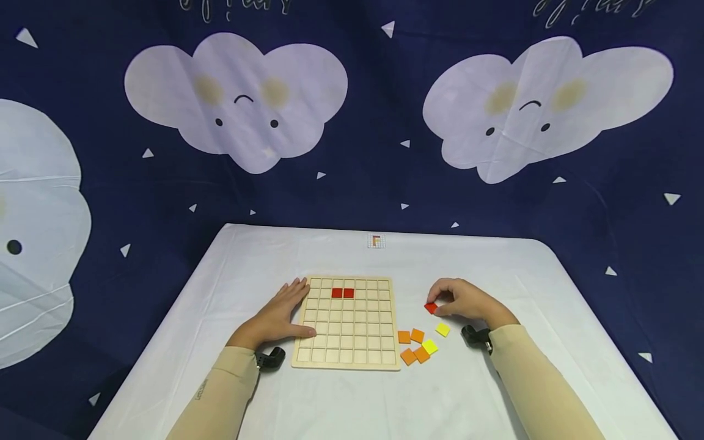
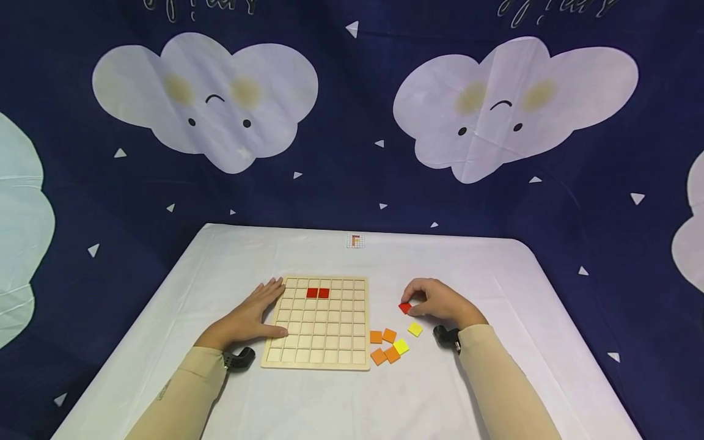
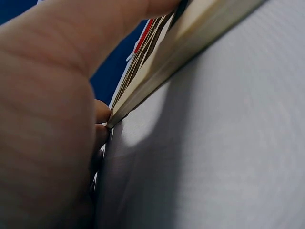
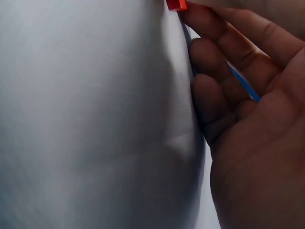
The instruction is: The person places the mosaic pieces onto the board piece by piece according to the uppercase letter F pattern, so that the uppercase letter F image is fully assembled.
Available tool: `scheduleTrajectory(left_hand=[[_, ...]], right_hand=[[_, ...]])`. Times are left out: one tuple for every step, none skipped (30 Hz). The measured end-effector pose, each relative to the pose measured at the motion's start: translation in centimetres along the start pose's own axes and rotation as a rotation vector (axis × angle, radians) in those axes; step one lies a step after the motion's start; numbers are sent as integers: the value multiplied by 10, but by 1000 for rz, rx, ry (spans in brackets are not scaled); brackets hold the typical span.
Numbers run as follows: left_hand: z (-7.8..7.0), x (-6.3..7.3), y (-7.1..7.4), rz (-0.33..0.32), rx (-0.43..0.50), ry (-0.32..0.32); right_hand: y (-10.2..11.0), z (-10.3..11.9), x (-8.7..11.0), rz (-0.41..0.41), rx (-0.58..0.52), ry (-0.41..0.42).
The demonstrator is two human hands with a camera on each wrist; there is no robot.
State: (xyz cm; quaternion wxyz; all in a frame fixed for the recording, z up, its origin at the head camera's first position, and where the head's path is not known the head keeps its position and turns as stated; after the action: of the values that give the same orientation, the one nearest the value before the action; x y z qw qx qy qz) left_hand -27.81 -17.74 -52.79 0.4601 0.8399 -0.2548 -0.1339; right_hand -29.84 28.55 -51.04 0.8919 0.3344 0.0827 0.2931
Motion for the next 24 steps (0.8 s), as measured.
scheduleTrajectory(left_hand=[[0, 0, 0, -1, 1, 0], [0, 0, 0, 1, 3, 1], [-1, 0, 1, 1, 4, 2], [0, 1, 1, 1, 4, 2], [0, 1, 1, 1, 4, 2], [0, 1, 1, 2, 3, 3], [0, 1, 1, 1, 2, 2], [1, 2, 1, -1, 1, 1], [1, 2, 1, -4, -1, 0], [1, 2, 2, -5, 0, 0], [1, 2, 2, -7, 2, 0], [0, 1, 2, -6, 1, 0], [0, 1, 2, -6, 0, 0], [0, 1, 3, -6, 1, -1], [-1, 1, 3, -5, 0, -1], [-1, 1, 3, -3, -1, -1], [-1, 1, 3, -2, -2, -1], [-2, 1, 3, -1, -5, -1], [-2, 1, 2, -1, -4, -1], [-2, 1, 2, -1, -2, -1], [-2, 1, 2, 0, -2, 0], [-2, 1, 2, 2, -1, 1], [-2, 1, 2, 3, -1, 2], [-2, 1, 2, 4, -1, 3]], right_hand=[[0, 0, 0, 2, -5, 15], [-1, 0, 0, 3, -11, 31], [-2, 1, 1, 2, -15, 43], [-2, 1, 1, 2, -18, 54], [-3, 2, 1, 0, -19, 62], [-3, 3, 1, -2, -19, 65], [-3, 3, 1, -4, -17, 67], [-3, 4, 1, -5, -17, 65], [-3, 4, 1, -6, -16, 60], [-3, 5, 1, -9, -12, 58], [-3, 5, 1, -10, -12, 55], [-3, 5, 0, -11, -11, 52], [-3, 4, 0, -11, -8, 51], [-3, 4, 0, -12, -5, 48], [-3, 3, -1, -14, 4, 46], [-4, 3, -1, -15, 12, 44], [-4, 3, -2, -16, 18, 42], [-4, 3, -2, -19, 27, 40], [-4, 3, -3, -21, 33, 38], [-4, 3, -3, -25, 39, 31], [-5, 4, -4, -30, 48, 27], [-5, 5, -4, -37, 54, 19], [-5, 5, -5, -44, 54, 9], [-6, 5, -6, -50, 58, -3]])
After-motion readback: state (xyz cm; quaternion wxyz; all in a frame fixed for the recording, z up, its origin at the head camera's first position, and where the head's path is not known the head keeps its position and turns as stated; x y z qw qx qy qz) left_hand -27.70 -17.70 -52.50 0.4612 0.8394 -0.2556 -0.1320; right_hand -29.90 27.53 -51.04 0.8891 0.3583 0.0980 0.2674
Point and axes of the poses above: each hand's wrist, its own x-axis away from the middle knuckle, its own y-axis out of the back of the hand, z = x × y, the point moved 3 cm from there along -x, towards the middle knuckle, and after that the axes turned 2 degrees about z, right-handed, at the moved point
